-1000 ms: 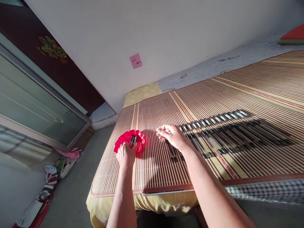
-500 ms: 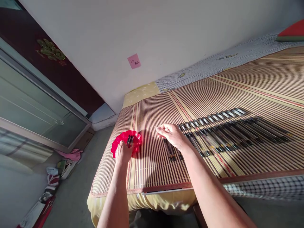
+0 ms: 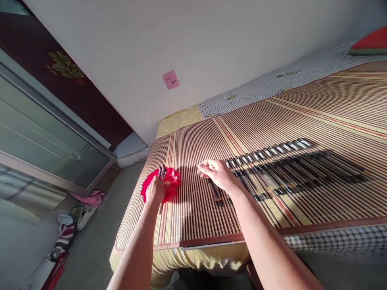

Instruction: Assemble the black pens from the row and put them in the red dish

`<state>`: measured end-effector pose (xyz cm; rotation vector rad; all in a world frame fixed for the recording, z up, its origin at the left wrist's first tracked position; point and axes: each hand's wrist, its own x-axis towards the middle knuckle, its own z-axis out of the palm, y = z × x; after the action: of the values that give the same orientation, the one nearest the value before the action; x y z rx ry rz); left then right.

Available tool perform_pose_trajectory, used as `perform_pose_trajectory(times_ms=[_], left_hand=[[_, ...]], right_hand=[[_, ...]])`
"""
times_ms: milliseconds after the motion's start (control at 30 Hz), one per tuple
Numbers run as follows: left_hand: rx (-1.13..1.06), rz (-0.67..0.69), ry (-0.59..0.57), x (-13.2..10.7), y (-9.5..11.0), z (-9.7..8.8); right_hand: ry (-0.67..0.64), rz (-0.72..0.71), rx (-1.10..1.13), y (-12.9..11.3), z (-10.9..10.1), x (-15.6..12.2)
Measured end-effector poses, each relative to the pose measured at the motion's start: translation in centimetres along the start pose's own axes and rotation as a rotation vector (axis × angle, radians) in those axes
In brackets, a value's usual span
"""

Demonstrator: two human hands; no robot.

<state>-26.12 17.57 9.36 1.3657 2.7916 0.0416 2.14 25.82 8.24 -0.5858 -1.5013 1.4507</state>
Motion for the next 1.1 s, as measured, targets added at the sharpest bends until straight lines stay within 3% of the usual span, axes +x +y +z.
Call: perform_pose_trajectory(times_ms=[267,633,867,1100], left_hand=[[-0.095,0.013,0.027,0.4,-0.4,0.2],[-0.156,-0.030,-0.012,0.5,-1.0,0.1],[-0.116,-0.073,0.084,0.3,-1.0,-0.2],[-0.117,-0.094,0.080,0.4,-1.0,0.4]], right_hand=[[-0.022,0.004,-0.023,-1.4,-0.3,-0.5],[-0.010,-0.017,-0.023,-0.3,-0.1,-0.3],[-0.022,-0.012,-0.008,0.1,-0.2,-0.2],[-0.024,-0.011,-0.014,0.1,-0.2,-0.1]])
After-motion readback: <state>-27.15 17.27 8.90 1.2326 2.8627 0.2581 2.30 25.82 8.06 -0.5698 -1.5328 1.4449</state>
